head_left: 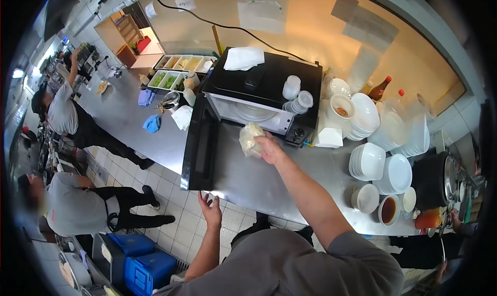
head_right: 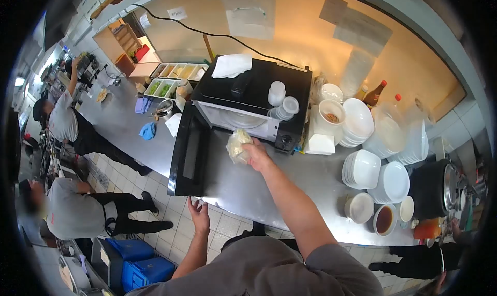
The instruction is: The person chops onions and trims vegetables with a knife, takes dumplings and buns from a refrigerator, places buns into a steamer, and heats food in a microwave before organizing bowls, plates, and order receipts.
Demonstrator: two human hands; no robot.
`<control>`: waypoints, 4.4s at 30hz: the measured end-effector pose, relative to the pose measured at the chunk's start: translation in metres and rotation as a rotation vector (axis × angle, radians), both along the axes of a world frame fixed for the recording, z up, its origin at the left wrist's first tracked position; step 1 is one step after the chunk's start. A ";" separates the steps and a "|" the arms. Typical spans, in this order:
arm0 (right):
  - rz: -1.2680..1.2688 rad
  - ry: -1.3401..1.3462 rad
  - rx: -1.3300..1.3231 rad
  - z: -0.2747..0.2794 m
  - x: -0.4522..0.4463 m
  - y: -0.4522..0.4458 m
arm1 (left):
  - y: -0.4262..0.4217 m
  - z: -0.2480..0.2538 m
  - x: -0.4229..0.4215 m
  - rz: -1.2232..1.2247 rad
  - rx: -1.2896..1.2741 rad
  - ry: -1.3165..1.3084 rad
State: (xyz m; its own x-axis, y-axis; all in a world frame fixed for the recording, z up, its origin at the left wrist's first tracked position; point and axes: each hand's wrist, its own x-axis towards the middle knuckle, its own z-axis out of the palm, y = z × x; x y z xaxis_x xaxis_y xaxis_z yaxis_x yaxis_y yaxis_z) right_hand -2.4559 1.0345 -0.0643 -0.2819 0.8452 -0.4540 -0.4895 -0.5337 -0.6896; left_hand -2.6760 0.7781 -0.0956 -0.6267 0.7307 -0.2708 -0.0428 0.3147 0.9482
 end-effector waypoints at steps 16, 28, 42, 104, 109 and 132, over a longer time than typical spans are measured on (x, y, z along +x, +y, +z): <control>0.045 -0.576 -0.022 -0.050 0.128 -0.199 | 0.352 0.015 0.117 -0.770 0.201 1.257; -0.381 -0.220 -0.084 -0.028 0.275 -0.362 | 0.257 0.034 0.156 -0.473 -0.107 1.494; -0.047 -0.082 -0.068 -0.024 0.312 -0.333 | 0.181 0.024 0.133 -0.226 -0.089 1.078; -1.211 -0.102 0.101 0.088 0.529 -0.298 | 0.050 0.007 0.358 -1.245 -0.024 0.108; -1.059 -0.291 -0.034 0.079 0.566 -0.306 | 0.043 0.077 0.520 -1.103 -0.087 -0.223; -0.983 -1.424 -0.275 -0.044 0.749 -0.409 | 0.082 0.165 0.555 -0.953 0.035 -0.578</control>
